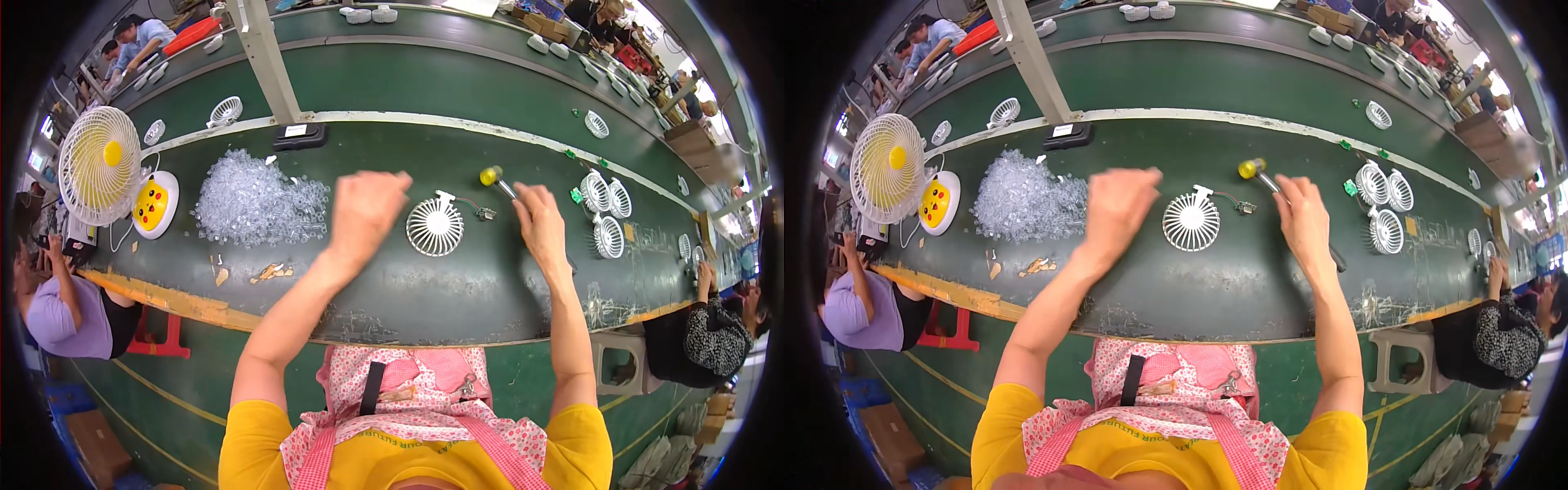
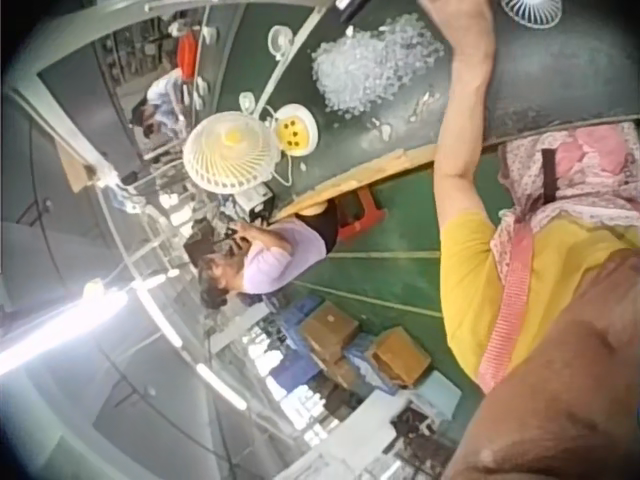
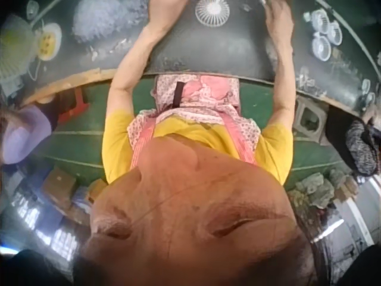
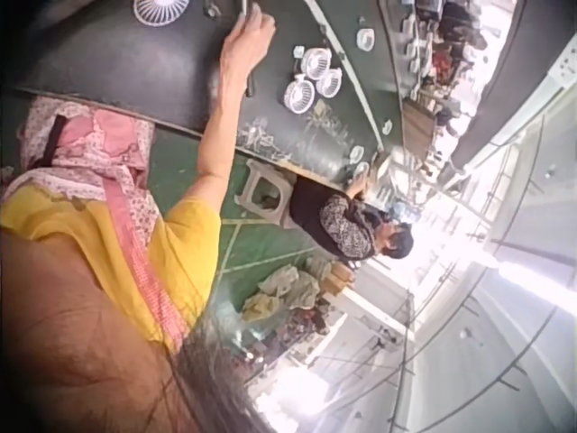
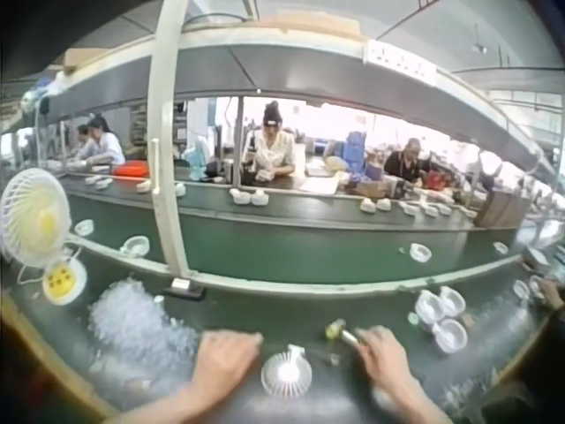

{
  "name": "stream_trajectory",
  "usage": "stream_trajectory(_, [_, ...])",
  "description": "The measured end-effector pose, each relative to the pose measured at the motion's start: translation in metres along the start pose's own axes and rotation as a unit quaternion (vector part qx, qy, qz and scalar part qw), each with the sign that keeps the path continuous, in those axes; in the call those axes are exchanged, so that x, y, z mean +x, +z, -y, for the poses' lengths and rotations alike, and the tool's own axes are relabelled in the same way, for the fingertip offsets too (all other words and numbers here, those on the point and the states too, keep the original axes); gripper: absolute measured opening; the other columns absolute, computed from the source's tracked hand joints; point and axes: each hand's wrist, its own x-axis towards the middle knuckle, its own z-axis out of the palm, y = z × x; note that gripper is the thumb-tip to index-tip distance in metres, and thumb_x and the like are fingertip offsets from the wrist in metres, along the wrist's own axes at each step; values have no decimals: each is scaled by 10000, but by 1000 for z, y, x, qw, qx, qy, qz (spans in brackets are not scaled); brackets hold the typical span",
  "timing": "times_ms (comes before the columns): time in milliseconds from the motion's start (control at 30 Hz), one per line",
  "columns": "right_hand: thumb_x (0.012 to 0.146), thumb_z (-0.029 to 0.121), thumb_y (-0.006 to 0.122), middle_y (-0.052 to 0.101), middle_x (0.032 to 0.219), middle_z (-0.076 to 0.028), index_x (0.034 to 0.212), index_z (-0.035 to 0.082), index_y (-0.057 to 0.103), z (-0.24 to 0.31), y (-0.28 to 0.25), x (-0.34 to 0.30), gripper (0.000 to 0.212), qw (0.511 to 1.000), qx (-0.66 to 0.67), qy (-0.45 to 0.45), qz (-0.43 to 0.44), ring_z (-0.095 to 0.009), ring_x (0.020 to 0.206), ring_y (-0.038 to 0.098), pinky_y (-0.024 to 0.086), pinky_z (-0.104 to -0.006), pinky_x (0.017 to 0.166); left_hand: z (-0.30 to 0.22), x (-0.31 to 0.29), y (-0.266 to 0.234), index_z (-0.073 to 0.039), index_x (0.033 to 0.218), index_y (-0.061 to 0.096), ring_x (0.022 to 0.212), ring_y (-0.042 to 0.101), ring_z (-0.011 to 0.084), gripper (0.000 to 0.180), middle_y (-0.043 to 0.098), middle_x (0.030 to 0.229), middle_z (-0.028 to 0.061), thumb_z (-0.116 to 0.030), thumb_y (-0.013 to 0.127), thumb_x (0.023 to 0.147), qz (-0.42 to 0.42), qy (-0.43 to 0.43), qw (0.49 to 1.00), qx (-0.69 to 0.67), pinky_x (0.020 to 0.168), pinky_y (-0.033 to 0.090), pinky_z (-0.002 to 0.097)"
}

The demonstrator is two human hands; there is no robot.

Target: The person assembles fan covers by inserting small plastic pieces into fan grilles by hand, tapping them securely with a mallet, and placing the finished pieces onto a conveyor belt.

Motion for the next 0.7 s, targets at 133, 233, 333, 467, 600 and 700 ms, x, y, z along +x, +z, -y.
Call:
stream_trajectory(133, [915, 59, 640, 635, 1148, -136, 1205, 47, 656, 11, 9, 11, 290, 989, 90, -114, -32, -329, 1066, 600, 503, -406, 888, 73, -7, -24, -112, 1009, 738, 968, 575, 255, 195, 667, 973, 29, -120, 739, 814, -11, -154, 973, 173, 812, 404, 407])
stream_trajectory(233, [935, 78, 623, 637, 1195, -145, 1234, 44, 646, 29, 24, 20, 302, 981, 90, -156, 71, -338, 1125, 585, 458, -418, 983, 103, -23, -31, -93, 877, 759, 954, 561, 277, 95, 672, 904, 53, -100, 756, 782, 33, -213, 958, 189, 831, 393, 422])
stream_trajectory(333, [923, 76, 623, 651, 1143, -130, 1200, 37, 660, 29, 45, 24, 283, 975, 83, -169, 120, -334, 1083, 586, 456, -415, 932, 111, -28, -25, -91, 843, 756, 951, 564, 286, 75, 676, 866, 69, -83, 750, 769, 64, -234, 949, 202, 835, 389, 425])
stream_trajectory(467, [912, 131, 643, 627, 941, -76, 1028, 56, 714, 30, 67, 27, 155, 976, 123, -123, 130, -286, 939, 552, 423, -412, 863, 114, -27, -26, -84, 803, 731, 943, 581, 311, 37, 684, 867, 84, -88, 731, 767, 73, -246, 942, 215, 831, 403, 453])
stream_trajectory(600, [922, 130, 646, 625, 920, -65, 990, 64, 711, 37, 77, 16, 116, 968, 214, -112, 71, -263, 930, 556, 413, -394, 861, 117, -25, -32, -91, 824, 713, 943, 577, 310, 60, 685, 881, 81, -133, 740, 791, 81, -267, 939, 204, 836, 408, 465])
stream_trajectory(700, [944, 107, 641, 659, 929, -86, 1019, 26, 686, 46, 74, 10, 119, 940, 332, -56, 47, -250, 868, 621, 473, -373, 803, 98, -9, -25, -92, 891, 719, 926, 591, 293, 95, 678, 878, 84, -148, 756, 822, -5, -229, 969, 93, 838, 431, 433])
